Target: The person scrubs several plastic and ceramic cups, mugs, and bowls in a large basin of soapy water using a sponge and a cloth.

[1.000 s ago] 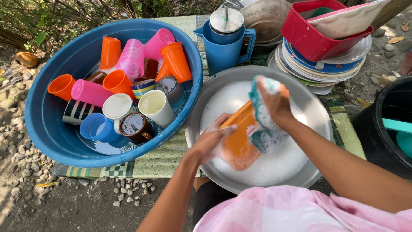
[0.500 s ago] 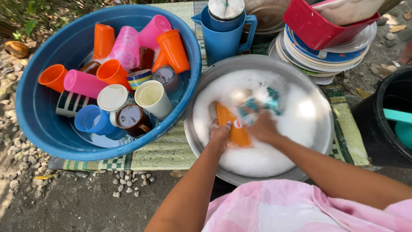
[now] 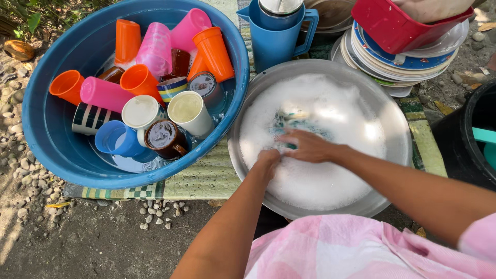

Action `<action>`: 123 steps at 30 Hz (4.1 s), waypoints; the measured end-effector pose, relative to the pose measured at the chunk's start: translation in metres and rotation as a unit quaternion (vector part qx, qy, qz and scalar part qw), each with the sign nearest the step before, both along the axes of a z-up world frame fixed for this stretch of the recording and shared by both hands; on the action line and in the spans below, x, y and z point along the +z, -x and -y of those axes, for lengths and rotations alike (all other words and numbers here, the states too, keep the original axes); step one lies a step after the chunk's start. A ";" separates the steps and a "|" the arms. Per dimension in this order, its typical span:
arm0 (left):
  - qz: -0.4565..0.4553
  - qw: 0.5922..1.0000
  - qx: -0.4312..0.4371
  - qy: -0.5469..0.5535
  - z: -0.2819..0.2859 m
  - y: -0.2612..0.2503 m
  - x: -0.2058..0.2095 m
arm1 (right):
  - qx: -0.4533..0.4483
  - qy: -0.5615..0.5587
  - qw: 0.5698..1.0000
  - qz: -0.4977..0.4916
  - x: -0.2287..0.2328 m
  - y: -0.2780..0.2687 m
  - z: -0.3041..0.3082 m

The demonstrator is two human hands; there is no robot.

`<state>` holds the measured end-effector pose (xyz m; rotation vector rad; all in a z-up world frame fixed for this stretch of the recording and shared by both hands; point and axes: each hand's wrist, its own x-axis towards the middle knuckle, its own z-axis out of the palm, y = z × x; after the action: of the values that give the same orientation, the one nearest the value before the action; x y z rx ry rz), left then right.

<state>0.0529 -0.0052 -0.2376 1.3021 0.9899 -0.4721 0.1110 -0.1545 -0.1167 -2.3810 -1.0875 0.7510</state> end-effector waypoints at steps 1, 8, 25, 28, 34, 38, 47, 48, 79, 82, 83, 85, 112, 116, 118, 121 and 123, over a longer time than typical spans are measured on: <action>0.003 1.000 -0.003 -0.004 0.001 0.008 0.015 | 0.010 -0.023 0.999 -0.035 0.021 -0.003 0.006; 0.187 0.976 -0.088 0.074 0.002 0.023 0.089 | -0.116 -0.232 0.961 0.095 0.100 0.004 0.004; 0.423 0.899 -0.083 0.080 0.018 0.059 0.197 | -0.434 -0.280 0.851 0.099 0.083 -0.045 -0.022; 0.430 0.900 -0.064 0.012 0.015 0.071 0.207 | -0.579 -0.308 0.754 0.038 0.086 -0.042 -0.025; 0.302 0.947 0.106 0.001 0.022 0.067 0.221 | -0.483 -0.423 0.763 -0.077 0.102 0.009 -0.016; 0.366 0.925 0.056 -0.080 0.008 0.058 0.214 | -0.378 -0.440 0.812 -0.063 0.111 0.029 -0.010; 0.335 0.934 -0.124 -0.004 -0.027 0.049 0.189 | -0.262 -0.321 0.909 -0.049 0.114 0.018 0.028; 0.303 0.940 -0.156 0.008 -0.028 0.052 0.189 | -0.227 -0.310 0.921 -0.069 0.112 0.012 0.033; 0.098 0.991 0.004 0.093 0.009 0.042 0.108 | -0.225 -0.019 0.971 -0.077 0.064 0.006 0.057; 0.164 0.971 -0.002 0.173 0.011 0.037 0.076 | -0.169 -0.079 0.982 -0.035 0.100 0.036 0.022; 0.170 0.965 0.007 0.202 0.010 0.039 0.070 | -0.137 -0.113 0.984 -0.001 0.106 0.044 0.015; 0.181 0.949 0.026 0.257 0.007 0.047 0.070 | -0.095 -0.164 0.982 -0.023 0.111 0.055 0.003; 0.285 0.958 0.007 -0.018 0.028 0.061 0.083 | -0.379 0.119 0.917 0.034 -0.021 -0.019 0.095; 0.171 0.983 0.048 -0.038 0.021 0.052 0.095 | -0.408 0.140 0.902 -0.006 -0.009 0.006 0.073; 0.161 0.984 0.076 0.023 0.017 0.051 0.101 | -0.393 0.148 0.907 -0.010 -0.013 0.011 0.076; 0.170 0.973 0.100 0.120 0.014 0.049 0.103 | -0.363 0.107 0.925 -0.026 -0.023 0.007 0.083; 0.213 0.949 0.117 0.202 0.015 0.047 0.101 | -0.351 0.095 0.930 -0.050 -0.020 0.005 0.084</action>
<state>0.0058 -0.0202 -0.1371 0.8528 0.6301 -0.1812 0.1058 -0.2384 -0.1369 -2.5872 -0.0739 0.7110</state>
